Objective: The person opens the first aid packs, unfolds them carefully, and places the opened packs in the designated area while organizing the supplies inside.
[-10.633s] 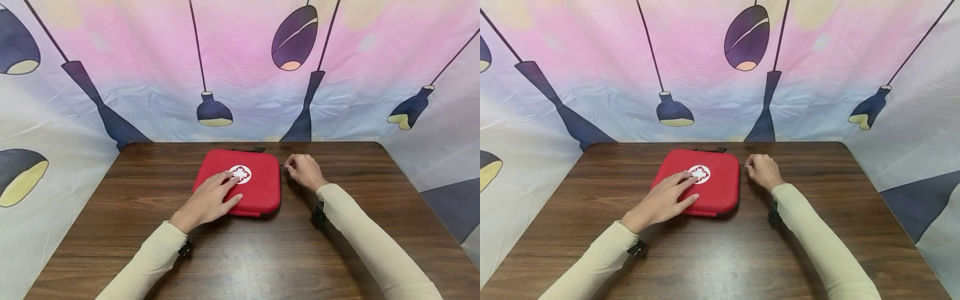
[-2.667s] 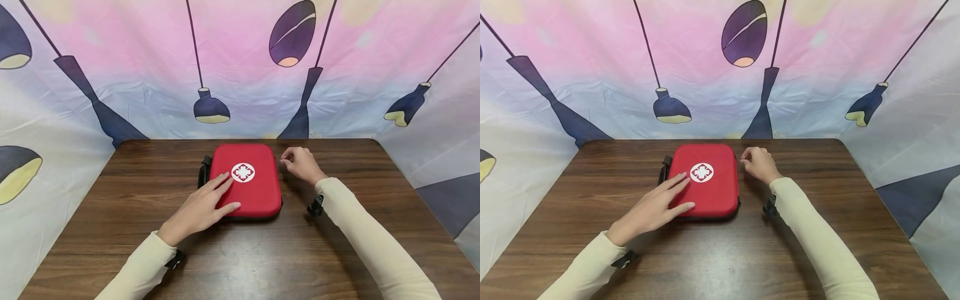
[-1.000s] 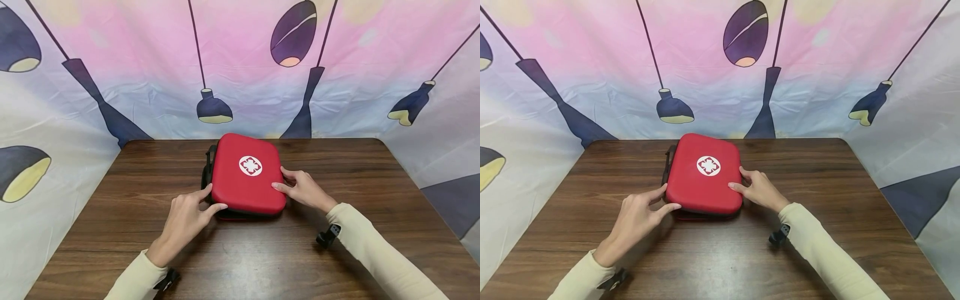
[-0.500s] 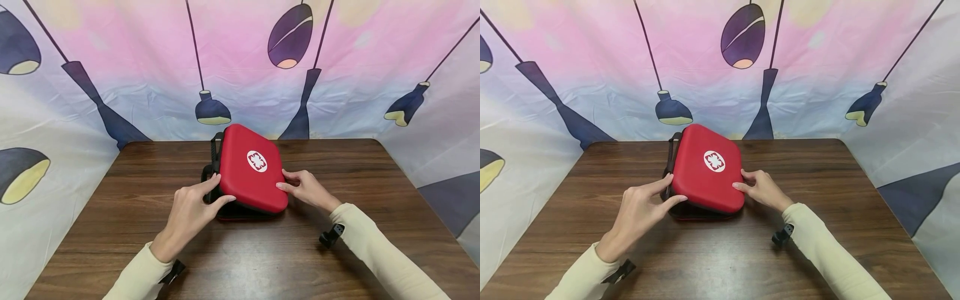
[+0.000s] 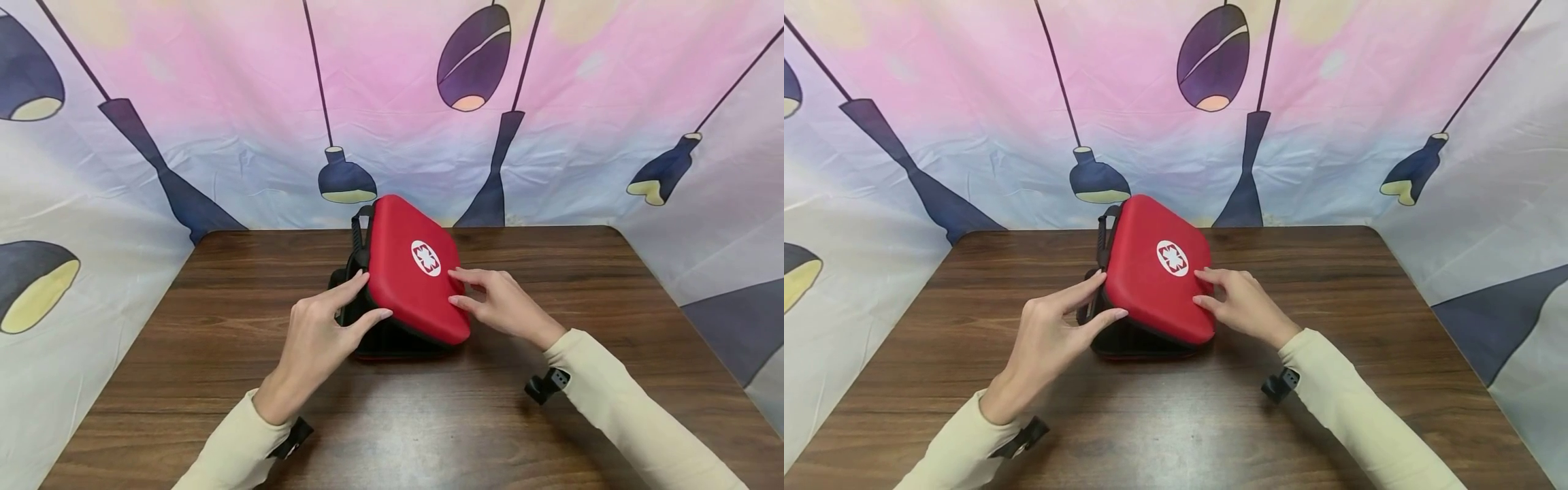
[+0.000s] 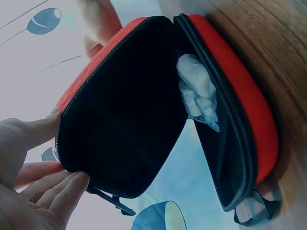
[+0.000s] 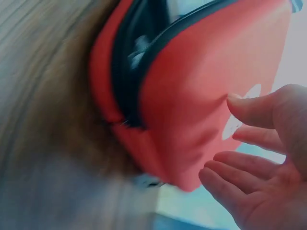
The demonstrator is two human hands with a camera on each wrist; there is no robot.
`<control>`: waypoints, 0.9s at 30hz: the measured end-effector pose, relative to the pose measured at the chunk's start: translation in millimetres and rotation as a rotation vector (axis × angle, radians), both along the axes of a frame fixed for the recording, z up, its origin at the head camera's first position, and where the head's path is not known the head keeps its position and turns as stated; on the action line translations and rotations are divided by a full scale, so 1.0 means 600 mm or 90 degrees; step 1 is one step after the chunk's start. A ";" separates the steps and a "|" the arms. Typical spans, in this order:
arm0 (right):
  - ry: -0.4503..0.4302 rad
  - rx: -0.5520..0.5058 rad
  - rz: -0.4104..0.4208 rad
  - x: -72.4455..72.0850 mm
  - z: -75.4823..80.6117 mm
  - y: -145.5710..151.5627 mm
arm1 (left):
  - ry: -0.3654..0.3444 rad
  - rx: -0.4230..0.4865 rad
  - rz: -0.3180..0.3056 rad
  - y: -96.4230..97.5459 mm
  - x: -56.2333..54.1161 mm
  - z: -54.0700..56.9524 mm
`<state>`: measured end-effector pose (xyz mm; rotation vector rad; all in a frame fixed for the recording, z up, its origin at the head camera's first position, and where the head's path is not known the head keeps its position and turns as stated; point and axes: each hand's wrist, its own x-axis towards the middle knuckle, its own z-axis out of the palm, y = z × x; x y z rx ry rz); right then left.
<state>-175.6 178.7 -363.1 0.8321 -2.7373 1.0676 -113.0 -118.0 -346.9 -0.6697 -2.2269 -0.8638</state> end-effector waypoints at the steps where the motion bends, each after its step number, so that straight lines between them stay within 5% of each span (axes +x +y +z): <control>1: 0.009 -0.004 0.005 0.003 0.008 -0.004 | -0.002 0.004 -0.004 0.002 0.000 0.001; 8: 0.040 -0.061 0.033 0.032 0.075 -0.047 | -0.005 0.024 -0.036 0.019 0.001 0.011; 15: 0.125 0.001 0.007 0.051 0.130 -0.085 | 0.001 0.027 -0.067 0.041 -0.002 0.022; 27: 0.150 0.115 -0.070 0.066 0.160 -0.099 | -0.030 0.013 -0.136 0.060 -0.006 0.031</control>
